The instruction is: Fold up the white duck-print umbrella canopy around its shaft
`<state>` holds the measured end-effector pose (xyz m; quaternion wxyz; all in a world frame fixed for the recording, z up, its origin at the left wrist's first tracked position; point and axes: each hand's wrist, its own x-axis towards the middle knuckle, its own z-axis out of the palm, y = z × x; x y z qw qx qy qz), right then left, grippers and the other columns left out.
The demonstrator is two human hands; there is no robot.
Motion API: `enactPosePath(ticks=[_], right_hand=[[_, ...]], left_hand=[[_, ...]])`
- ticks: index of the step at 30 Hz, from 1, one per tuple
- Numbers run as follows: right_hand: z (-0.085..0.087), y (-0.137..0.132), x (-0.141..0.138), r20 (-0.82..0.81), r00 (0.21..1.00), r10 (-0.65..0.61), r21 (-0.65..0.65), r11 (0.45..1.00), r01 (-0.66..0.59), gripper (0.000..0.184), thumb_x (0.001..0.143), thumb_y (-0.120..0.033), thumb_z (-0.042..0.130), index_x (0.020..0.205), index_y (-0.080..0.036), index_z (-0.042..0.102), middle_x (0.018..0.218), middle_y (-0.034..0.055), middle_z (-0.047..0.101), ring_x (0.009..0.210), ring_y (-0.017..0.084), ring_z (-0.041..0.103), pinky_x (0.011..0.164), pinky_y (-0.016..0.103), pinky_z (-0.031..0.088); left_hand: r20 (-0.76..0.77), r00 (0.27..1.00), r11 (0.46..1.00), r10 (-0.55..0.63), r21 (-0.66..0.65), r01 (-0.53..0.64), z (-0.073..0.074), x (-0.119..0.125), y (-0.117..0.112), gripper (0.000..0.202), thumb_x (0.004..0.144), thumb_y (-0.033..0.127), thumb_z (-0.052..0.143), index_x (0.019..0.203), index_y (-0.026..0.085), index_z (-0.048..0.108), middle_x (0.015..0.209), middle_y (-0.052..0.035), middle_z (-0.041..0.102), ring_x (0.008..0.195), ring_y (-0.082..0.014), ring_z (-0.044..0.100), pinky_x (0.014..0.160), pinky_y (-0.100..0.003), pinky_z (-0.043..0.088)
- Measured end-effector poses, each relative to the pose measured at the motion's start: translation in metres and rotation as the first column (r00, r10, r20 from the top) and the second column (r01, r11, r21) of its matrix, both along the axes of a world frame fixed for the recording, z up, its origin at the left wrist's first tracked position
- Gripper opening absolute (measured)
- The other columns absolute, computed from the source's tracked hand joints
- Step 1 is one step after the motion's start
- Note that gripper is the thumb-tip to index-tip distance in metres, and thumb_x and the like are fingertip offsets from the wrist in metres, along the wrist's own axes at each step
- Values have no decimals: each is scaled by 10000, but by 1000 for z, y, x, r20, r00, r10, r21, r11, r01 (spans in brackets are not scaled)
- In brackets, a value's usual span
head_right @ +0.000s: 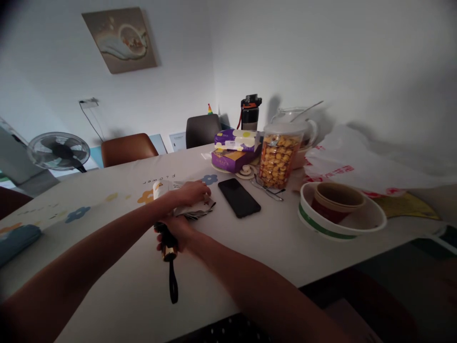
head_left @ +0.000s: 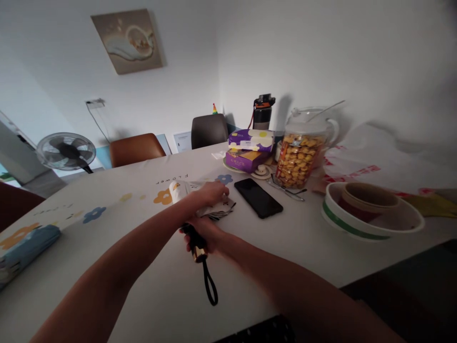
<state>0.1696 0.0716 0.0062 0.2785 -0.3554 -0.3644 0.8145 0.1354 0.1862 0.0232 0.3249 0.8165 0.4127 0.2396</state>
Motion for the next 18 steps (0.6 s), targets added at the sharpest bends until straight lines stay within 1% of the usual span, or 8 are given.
enactPosePath(ticks=[2,4,8,10,12,14,16,18], right_hand=[[1,0,0,5,1000,-1,-71,997,1,157,812,-278,526,715,-166,476,543,-23,491,363,78,452,338,219,426],[3,0,1,-14,1000,-16,-111,994,14,169,812,-284,544,714,-159,484,567,-23,507,366,69,453,347,215,440],[5,-1,1,-16,1000,-14,-120,993,12,174,846,-288,521,741,-152,490,572,-30,509,367,66,461,363,211,460],[4,0,1,-2,1000,-15,-124,992,15,180,853,-294,518,751,-150,488,567,-34,505,361,69,461,357,213,460],[1,1,0,-8,1000,-24,-115,993,23,192,850,-301,528,748,-142,491,574,-34,505,364,70,464,348,218,459],[-2,3,-2,-26,999,-25,-101,995,22,200,845,-296,534,733,-134,497,588,-31,505,368,68,465,335,219,453],[-5,4,-3,-46,998,-32,-89,996,28,191,842,-280,535,728,-130,503,612,-25,513,369,65,461,324,222,444],[-6,4,-3,-50,998,-49,-82,996,45,175,829,-277,551,739,-133,509,638,-18,526,371,66,464,322,224,439]], left_hand=[[-78,997,989,-5,149,17,2,-2,2,260,508,-16,647,489,237,595,576,-17,531,867,-245,567,896,-339,384],[-74,997,968,26,251,-6,11,-8,0,209,556,47,673,521,240,600,634,-20,565,859,-225,568,855,-312,410],[3,991,922,131,366,-123,44,-26,-9,113,655,121,640,683,230,635,843,-24,630,919,-200,552,844,-306,420],[-17,975,887,222,419,-195,60,-40,-17,126,708,139,581,788,218,640,819,-20,637,807,-170,571,786,-303,439],[3,951,868,310,406,-285,71,-58,-27,163,753,167,522,873,201,628,645,0,599,607,-132,557,662,-278,453],[106,927,872,358,317,-373,75,-78,-39,191,773,183,477,915,186,605,508,29,521,463,-108,511,534,-244,436],[259,887,873,382,215,-438,70,-99,-52,177,754,171,468,894,169,577,518,23,526,440,-105,518,469,-226,426],[378,827,862,416,127,-491,59,-120,-65,159,711,152,488,856,166,552,563,14,553,474,-116,547,479,-241,458]])
